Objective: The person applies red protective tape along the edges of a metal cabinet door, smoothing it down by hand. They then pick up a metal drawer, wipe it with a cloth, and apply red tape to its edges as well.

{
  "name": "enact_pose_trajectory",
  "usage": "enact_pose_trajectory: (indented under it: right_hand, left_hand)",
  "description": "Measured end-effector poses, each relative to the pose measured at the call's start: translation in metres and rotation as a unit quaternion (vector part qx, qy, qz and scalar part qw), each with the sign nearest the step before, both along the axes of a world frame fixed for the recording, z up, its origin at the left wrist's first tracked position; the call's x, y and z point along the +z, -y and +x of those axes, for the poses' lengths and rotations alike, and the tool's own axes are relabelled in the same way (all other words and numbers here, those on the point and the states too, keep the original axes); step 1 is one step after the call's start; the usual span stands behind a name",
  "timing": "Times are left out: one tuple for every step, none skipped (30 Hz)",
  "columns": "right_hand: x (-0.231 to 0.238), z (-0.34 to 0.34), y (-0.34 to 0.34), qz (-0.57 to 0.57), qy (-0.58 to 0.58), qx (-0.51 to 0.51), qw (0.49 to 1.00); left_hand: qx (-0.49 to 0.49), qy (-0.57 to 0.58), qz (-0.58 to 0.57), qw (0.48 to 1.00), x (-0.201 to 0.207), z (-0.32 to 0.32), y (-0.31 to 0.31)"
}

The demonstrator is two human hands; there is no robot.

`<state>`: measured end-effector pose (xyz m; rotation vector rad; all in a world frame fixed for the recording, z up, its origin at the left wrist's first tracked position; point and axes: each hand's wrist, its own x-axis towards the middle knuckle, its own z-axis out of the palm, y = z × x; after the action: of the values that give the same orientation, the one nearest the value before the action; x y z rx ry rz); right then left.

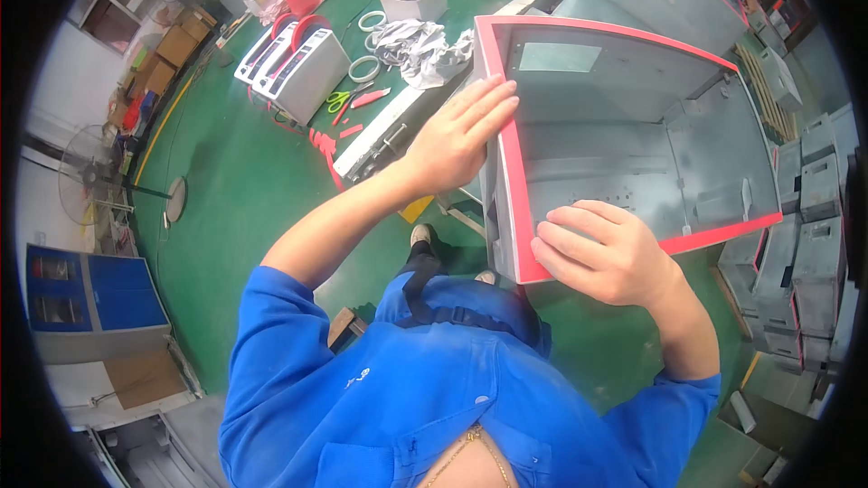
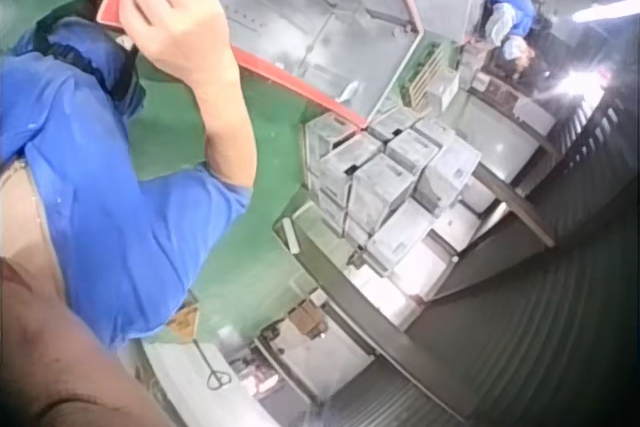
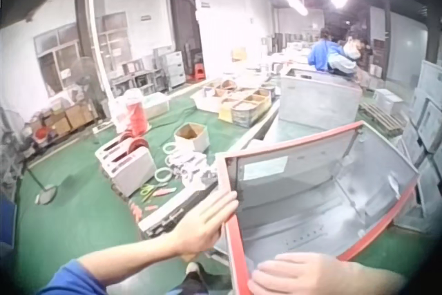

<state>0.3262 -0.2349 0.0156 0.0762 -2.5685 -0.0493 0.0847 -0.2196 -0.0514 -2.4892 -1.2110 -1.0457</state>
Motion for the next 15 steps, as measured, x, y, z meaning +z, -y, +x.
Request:
enact_pose_trajectory:
  right_hand:
    - [-0.0004, -0.0010, -0.0002, 0.013, 0.001, 0.011, 1.000]
    - [-0.0015, -0.0019, -0.0006, 0.026, 0.001, 0.023, 0.999]
    - [-0.0024, -0.0032, -0.0018, 0.040, 0.001, 0.037, 0.999]
    - [-0.0027, -0.0041, -0.0018, 0.042, 0.002, 0.047, 0.998]
    - [-0.0028, -0.0046, -0.0010, 0.043, 0.002, 0.056, 0.998]
    - [-0.0027, -0.0054, -0.0006, 0.045, 0.003, 0.065, 0.997]
    - [-0.0019, -0.0061, -0.0007, 0.046, 0.005, 0.068, 0.997]
    - [-0.0008, -0.0064, -0.0009, 0.047, 0.007, 0.070, 0.996]
    - [-0.0003, -0.0068, -0.0011, 0.048, 0.009, 0.073, 0.996]
    - [-0.0001, -0.0068, -0.0010, 0.050, 0.013, 0.073, 0.996]
    - [0.0000, -0.0066, -0.0007, 0.052, 0.016, 0.073, 0.996]
    - [-0.0002, -0.0064, -0.0001, 0.054, 0.021, 0.071, 0.996]
    - [-0.0006, -0.0068, 0.0001, 0.051, 0.020, 0.071, 0.996]
    - [-0.0012, -0.0075, 0.0004, 0.048, 0.020, 0.071, 0.996]
    - [-0.0013, -0.0082, 0.0007, 0.045, 0.019, 0.070, 0.996]
  left_hand:
    - [-0.003, 0.011, 0.000, 1.000, -0.0020, 0.0031, 0.0040]
    - [-0.006, 0.023, 0.001, 1.000, -0.0031, 0.0054, 0.0065]
    - [-0.001, 0.028, -0.002, 1.000, -0.0026, 0.0064, 0.0083]
    - [-0.001, 0.028, -0.004, 1.000, -0.0026, 0.0063, 0.0089]
    - [-0.001, 0.028, -0.006, 1.000, -0.0027, 0.0059, 0.0089]
    - [-0.001, 0.028, -0.008, 1.000, -0.0030, 0.0052, 0.0091]
    - [-0.002, 0.031, -0.008, 0.999, -0.0032, 0.0052, 0.0089]
    - [-0.003, 0.033, -0.007, 0.999, -0.0032, 0.0055, 0.0084]
    - [-0.003, 0.035, -0.007, 0.999, -0.0035, 0.0053, 0.0085]
    - [0.000, 0.035, -0.006, 0.999, -0.0040, 0.0050, 0.0088]
    - [0.001, 0.035, -0.006, 0.999, -0.0045, 0.0047, 0.0088]
    - [0.001, 0.035, -0.006, 0.999, -0.0054, 0.0047, 0.0089]
    - [-0.001, 0.036, -0.005, 0.999, -0.0059, 0.0044, 0.0089]
    - [-0.002, 0.037, -0.004, 0.999, -0.0061, 0.0039, 0.0088]
    - [-0.004, 0.038, -0.003, 0.999, -0.0062, 0.0035, 0.0088]
